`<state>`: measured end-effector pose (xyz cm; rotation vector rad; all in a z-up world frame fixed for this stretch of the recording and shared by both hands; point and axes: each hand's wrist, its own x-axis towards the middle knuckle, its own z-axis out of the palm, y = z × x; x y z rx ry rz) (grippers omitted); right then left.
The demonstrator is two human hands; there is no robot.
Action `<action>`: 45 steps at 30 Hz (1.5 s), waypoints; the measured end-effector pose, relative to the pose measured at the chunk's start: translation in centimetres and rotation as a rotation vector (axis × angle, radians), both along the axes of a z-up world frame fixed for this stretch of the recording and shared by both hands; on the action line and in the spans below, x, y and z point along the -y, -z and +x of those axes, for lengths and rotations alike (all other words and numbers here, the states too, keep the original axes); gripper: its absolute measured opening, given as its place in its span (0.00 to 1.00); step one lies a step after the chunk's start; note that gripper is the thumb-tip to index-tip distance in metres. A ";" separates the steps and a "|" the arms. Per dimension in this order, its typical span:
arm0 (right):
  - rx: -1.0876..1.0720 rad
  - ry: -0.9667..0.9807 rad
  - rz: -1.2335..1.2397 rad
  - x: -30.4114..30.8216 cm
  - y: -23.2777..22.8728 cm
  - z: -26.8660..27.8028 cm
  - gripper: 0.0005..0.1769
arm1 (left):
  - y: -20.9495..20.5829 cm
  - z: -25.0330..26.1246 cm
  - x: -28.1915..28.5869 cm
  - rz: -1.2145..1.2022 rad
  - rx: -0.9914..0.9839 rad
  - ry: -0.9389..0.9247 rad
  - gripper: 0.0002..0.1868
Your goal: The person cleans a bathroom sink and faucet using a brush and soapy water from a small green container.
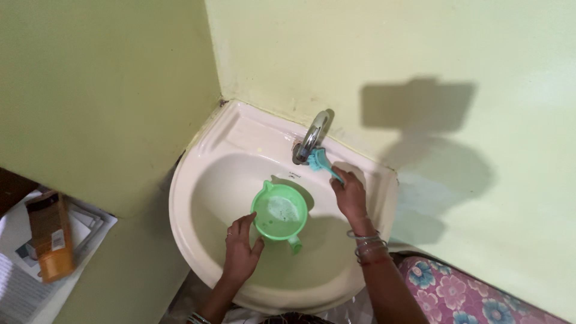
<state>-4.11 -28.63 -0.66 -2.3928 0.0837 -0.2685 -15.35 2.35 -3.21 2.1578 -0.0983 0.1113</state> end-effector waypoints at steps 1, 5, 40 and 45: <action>-0.013 -0.068 0.146 1.1 0.5 -0.2 0.21 | -0.1 0.1 0.0 0.002 -0.003 0.004 0.38; -0.293 -0.154 0.612 5.1 2.1 -1.3 0.30 | 0.0 0.1 -0.1 0.005 0.016 0.003 0.38; -0.094 -0.105 -0.510 3.2 -3.6 -1.9 0.18 | 0.5 -0.2 -0.6 -0.073 0.006 -0.019 0.35; -0.103 -0.236 -0.528 4.3 -6.9 -2.0 0.18 | 0.6 -0.1 -0.4 -0.077 -0.038 -0.026 0.36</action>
